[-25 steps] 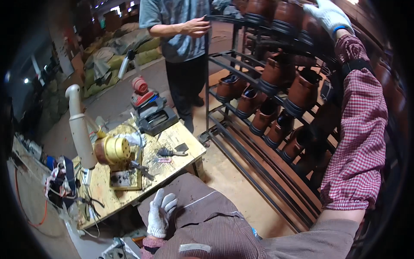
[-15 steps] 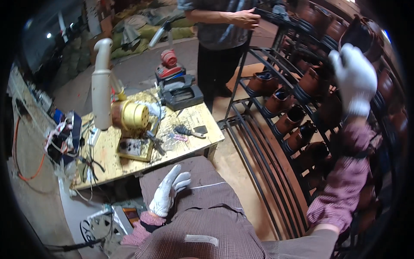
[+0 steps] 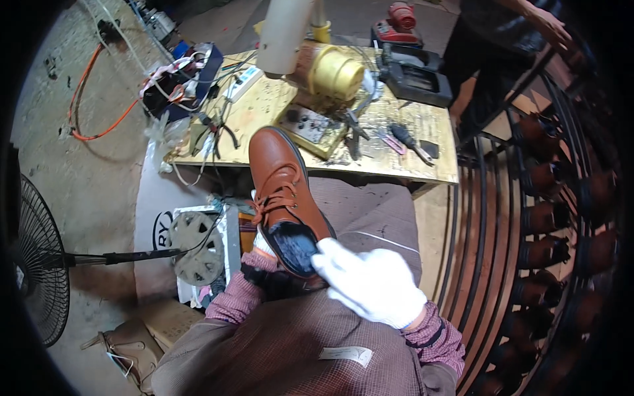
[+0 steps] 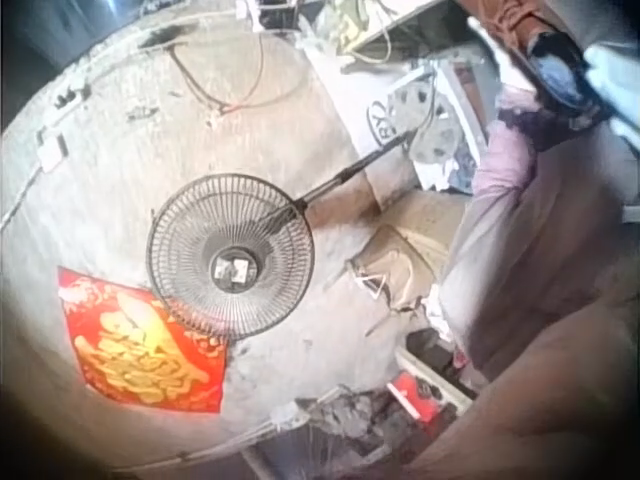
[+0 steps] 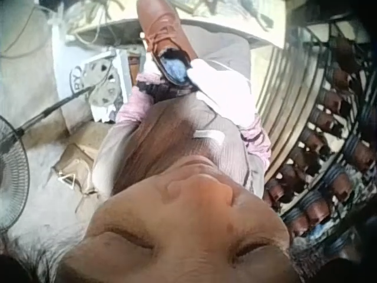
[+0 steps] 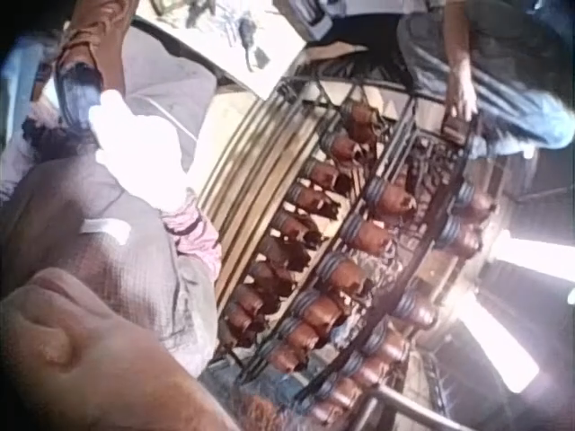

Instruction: Inspecting and cleaning leather shoes using a brush and an air duster gun in a factory finishing area.

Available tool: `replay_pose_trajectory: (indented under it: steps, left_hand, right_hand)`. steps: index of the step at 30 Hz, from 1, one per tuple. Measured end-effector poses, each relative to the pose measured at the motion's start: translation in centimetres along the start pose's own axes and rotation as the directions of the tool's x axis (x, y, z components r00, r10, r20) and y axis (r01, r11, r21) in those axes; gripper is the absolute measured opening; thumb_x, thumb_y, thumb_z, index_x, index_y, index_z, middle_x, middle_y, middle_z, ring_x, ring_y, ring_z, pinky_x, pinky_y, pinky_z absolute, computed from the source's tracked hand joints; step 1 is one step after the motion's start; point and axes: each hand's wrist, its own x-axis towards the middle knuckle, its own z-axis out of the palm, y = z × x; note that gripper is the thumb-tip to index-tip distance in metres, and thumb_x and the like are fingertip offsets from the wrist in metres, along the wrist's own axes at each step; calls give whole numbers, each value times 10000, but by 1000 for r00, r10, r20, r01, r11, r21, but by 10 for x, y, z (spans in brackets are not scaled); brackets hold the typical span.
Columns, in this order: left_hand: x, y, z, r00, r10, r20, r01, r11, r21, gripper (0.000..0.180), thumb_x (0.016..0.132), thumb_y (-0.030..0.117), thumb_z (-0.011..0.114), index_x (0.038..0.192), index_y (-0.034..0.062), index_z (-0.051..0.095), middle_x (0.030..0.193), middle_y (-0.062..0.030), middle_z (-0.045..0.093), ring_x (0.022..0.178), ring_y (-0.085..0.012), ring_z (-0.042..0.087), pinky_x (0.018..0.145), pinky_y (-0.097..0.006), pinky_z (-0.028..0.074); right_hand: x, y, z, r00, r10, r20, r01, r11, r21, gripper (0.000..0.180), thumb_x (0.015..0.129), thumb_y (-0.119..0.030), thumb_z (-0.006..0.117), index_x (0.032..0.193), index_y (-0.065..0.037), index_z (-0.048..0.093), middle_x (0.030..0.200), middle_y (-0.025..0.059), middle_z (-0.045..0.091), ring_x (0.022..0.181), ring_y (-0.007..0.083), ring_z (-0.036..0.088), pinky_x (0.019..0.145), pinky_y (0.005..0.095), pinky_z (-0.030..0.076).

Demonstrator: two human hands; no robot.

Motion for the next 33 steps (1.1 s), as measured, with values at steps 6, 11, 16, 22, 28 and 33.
replay_pose_trajectory:
  steps: [6, 11, 16, 22, 28, 33]
  left_hand:
    - [93, 52, -69, 987, -48, 151, 69, 988, -140, 707, 969, 621, 594, 1492, 157, 489, 1454, -146, 582, 1275, -348, 615, 1091, -541, 523]
    - [104, 71, -1, 868, 90, 489, 149, 891, -428, 706, 973, 612, 604, 1504, 159, 505, 1478, -108, 582, 1341, -342, 573, 1144, -532, 472]
    - [99, 69, 5, 676, 162, 719, 170, 915, -365, 629, 1020, 576, 550, 1494, 163, 526, 1487, -124, 576, 1345, -357, 570, 1149, -549, 466]
    - [71, 38, -83, 874, 416, 251, -262, 838, -478, 575, 1074, 511, 465, 1532, 163, 474, 1528, -86, 525, 1359, -316, 540, 1147, -478, 436]
    - [-27, 68, -156, 874, 223, 431, 4, 885, -466, 591, 1070, 531, 456, 1527, 157, 475, 1507, -97, 537, 1335, -318, 556, 1129, -479, 454]
    - [-65, 53, -171, 878, 65, 475, 136, 916, -376, 604, 1066, 547, 449, 1522, 152, 477, 1489, -106, 547, 1314, -320, 569, 1113, -480, 469]
  right_hand:
    - [-10, 18, -13, 920, 247, -304, -327, 912, -249, 560, 793, -244, 800, 1298, -28, 690, 1313, 208, 691, 800, 269, 697, 702, 358, 511]
    - [-45, 18, -4, 847, 434, -306, -518, 804, -292, 584, 787, -236, 805, 1317, -25, 681, 1333, 202, 685, 789, 275, 685, 727, 368, 496]
    - [-31, 2, -21, 842, 326, -430, -491, 793, -360, 602, 834, -298, 795, 1322, 28, 659, 1401, 300, 607, 1093, 399, 662, 920, 440, 491]
    - [48, -27, -109, 724, -313, -615, -241, 721, -650, 749, 851, -140, 835, 1481, 51, 478, 1451, 309, 525, 1346, 457, 537, 1114, 523, 451]
    - [-29, 29, -175, 911, -317, -265, -317, -126, -940, 370, 1015, -99, 644, 1336, 79, 598, 1223, 221, 670, 976, 284, 667, 958, 333, 544]
    - [94, 84, -121, 910, 404, 98, -71, 382, -921, 404, 879, -271, 696, 1154, 22, 737, 901, 184, 743, 826, 283, 744, 748, 377, 594]
